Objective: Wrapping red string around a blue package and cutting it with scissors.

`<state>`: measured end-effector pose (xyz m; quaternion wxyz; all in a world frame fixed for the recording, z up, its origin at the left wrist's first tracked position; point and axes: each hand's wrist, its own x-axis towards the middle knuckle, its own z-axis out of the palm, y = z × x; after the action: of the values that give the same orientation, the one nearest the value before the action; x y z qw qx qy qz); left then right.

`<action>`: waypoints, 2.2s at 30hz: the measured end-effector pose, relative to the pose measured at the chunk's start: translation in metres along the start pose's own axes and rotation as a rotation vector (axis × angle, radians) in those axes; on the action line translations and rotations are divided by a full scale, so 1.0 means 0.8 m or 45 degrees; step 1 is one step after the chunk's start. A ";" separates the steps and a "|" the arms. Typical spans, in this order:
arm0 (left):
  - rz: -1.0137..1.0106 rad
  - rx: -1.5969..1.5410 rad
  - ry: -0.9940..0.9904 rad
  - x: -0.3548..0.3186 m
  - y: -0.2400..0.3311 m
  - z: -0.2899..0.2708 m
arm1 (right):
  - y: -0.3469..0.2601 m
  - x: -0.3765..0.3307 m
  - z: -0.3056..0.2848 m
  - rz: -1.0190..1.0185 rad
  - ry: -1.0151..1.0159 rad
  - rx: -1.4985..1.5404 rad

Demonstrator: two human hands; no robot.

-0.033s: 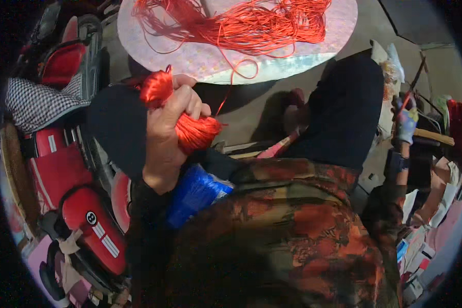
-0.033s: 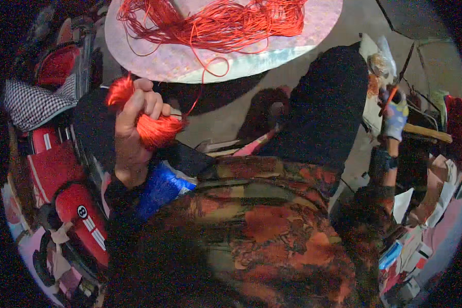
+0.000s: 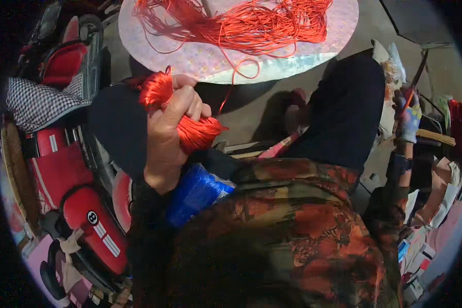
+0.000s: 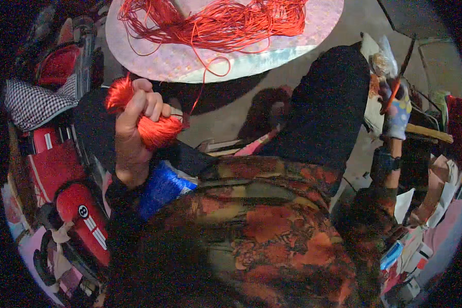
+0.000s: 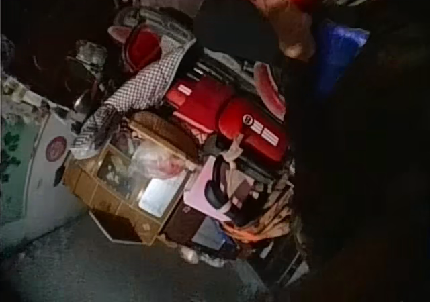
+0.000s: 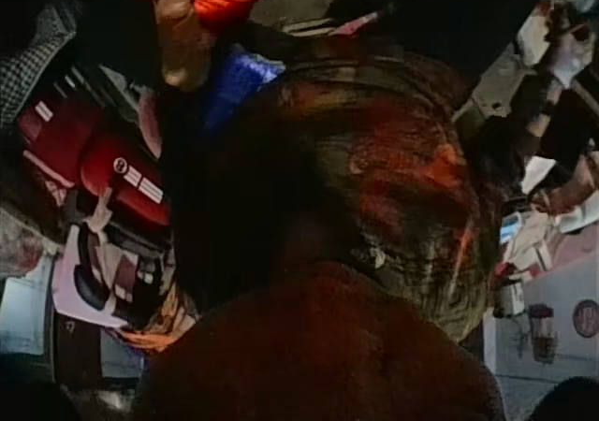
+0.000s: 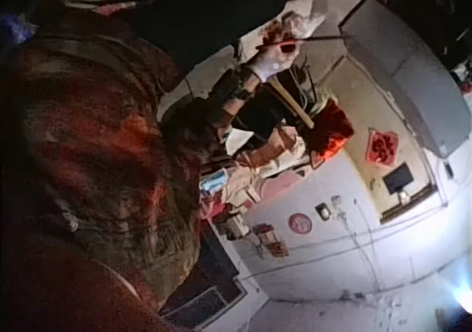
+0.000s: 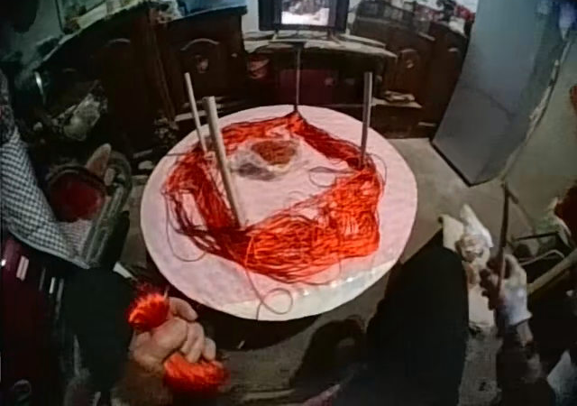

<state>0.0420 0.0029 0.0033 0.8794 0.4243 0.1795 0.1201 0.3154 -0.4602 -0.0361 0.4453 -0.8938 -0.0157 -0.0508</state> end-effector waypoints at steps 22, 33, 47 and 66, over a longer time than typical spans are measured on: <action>0.327 -0.231 -0.458 -0.005 0.023 -0.018 | -0.133 -0.136 0.231 -0.116 -2.772 0.692; 0.200 -0.078 0.079 -0.002 0.018 -0.016 | -0.149 -0.160 0.267 -0.641 -2.091 0.812; 0.052 -0.335 -0.141 -0.002 0.014 -0.012 | -0.157 -0.173 0.271 -0.948 -1.872 0.873; 0.104 -0.190 0.220 0.001 0.014 -0.020 | -0.179 -0.184 0.265 -0.427 -1.992 1.048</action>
<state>0.0354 0.0211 0.0027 0.8842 0.3527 0.2277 0.2048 0.1748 -0.2022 -0.0651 0.5790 -0.4288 -0.4614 0.5176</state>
